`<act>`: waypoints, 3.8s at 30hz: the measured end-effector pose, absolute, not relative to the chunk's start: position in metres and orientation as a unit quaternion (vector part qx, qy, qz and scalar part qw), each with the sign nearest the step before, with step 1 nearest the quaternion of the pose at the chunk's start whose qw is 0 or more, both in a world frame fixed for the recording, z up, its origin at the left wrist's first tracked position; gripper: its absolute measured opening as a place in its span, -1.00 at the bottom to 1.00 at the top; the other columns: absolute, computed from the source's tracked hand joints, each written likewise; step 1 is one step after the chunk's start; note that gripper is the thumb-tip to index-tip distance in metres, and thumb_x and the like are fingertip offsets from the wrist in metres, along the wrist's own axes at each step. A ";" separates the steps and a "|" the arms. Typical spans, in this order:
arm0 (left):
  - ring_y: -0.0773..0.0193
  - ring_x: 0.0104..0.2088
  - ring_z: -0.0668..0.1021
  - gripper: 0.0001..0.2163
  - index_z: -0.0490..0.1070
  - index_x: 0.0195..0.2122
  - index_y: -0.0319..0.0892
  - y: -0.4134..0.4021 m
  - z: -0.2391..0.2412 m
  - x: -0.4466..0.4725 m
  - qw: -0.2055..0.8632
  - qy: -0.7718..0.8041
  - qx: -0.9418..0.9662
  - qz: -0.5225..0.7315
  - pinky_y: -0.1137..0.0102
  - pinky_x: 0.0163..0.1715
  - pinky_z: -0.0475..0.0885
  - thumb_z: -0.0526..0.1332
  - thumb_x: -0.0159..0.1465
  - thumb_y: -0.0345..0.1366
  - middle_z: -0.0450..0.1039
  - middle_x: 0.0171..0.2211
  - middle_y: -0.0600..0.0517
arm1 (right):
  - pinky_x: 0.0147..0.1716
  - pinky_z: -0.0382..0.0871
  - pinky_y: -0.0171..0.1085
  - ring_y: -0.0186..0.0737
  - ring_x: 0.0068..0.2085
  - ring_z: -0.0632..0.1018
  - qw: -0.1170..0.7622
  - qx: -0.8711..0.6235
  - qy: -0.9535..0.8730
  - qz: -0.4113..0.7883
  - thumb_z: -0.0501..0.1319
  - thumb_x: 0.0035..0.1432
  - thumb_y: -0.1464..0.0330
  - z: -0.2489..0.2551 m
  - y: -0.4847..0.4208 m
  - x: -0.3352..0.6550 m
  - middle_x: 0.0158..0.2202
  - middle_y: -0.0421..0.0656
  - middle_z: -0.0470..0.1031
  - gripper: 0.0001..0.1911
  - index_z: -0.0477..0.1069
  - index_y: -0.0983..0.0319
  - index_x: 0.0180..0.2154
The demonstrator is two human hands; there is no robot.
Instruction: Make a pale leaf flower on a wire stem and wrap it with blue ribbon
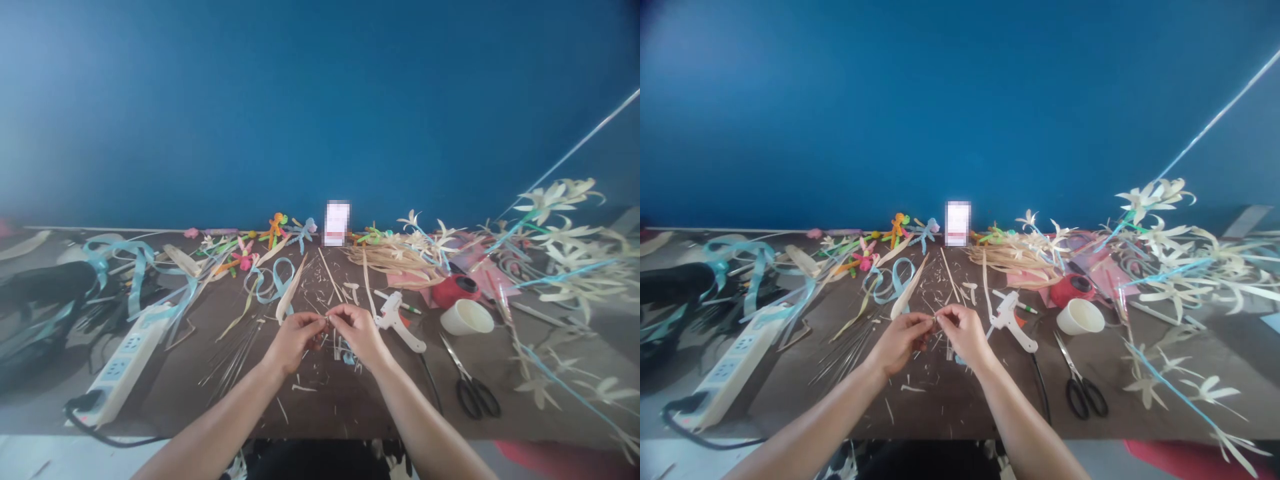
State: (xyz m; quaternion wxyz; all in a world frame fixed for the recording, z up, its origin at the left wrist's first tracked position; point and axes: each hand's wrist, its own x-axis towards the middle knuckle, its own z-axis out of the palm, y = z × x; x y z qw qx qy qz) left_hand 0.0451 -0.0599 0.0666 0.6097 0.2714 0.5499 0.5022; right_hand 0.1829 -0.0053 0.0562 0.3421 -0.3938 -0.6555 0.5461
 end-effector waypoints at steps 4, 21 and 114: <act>0.42 -0.57 0.34 -0.77 0.46 -0.47 -0.27 -0.059 0.064 0.046 0.593 0.561 0.264 0.514 0.52 -0.62 0.27 0.30 -0.04 -0.19 0.36 -0.55 0.04 | -0.48 0.27 -0.36 -0.30 -0.48 0.44 0.360 -0.404 -0.664 0.517 0.15 0.03 0.36 0.057 -0.009 0.182 -0.52 -0.22 0.45 -0.91 0.42 0.22 -0.43; 0.30 -0.59 0.39 -0.78 0.46 -0.37 -0.23 -0.059 0.049 0.045 0.457 0.626 0.416 0.476 0.43 -0.58 0.27 0.20 0.07 -0.18 0.40 -0.59 0.02 | -0.47 0.27 -0.37 -0.28 -0.48 0.43 0.350 -0.435 -0.720 0.412 0.10 0.06 0.38 0.058 -0.017 0.181 -0.50 -0.20 0.44 -0.88 0.39 0.21 -0.45; 0.42 -0.57 0.38 -0.72 0.43 -0.32 -0.24 -0.049 0.083 0.031 0.658 0.525 0.326 0.430 0.50 -0.59 0.34 0.34 -0.04 -0.24 0.32 -0.57 0.10 | -0.59 0.16 -0.44 -0.40 -0.56 0.36 0.301 -0.405 -0.761 0.408 0.12 -0.15 0.49 0.085 0.008 0.195 -0.61 -0.29 0.38 -0.93 0.34 0.24 -0.57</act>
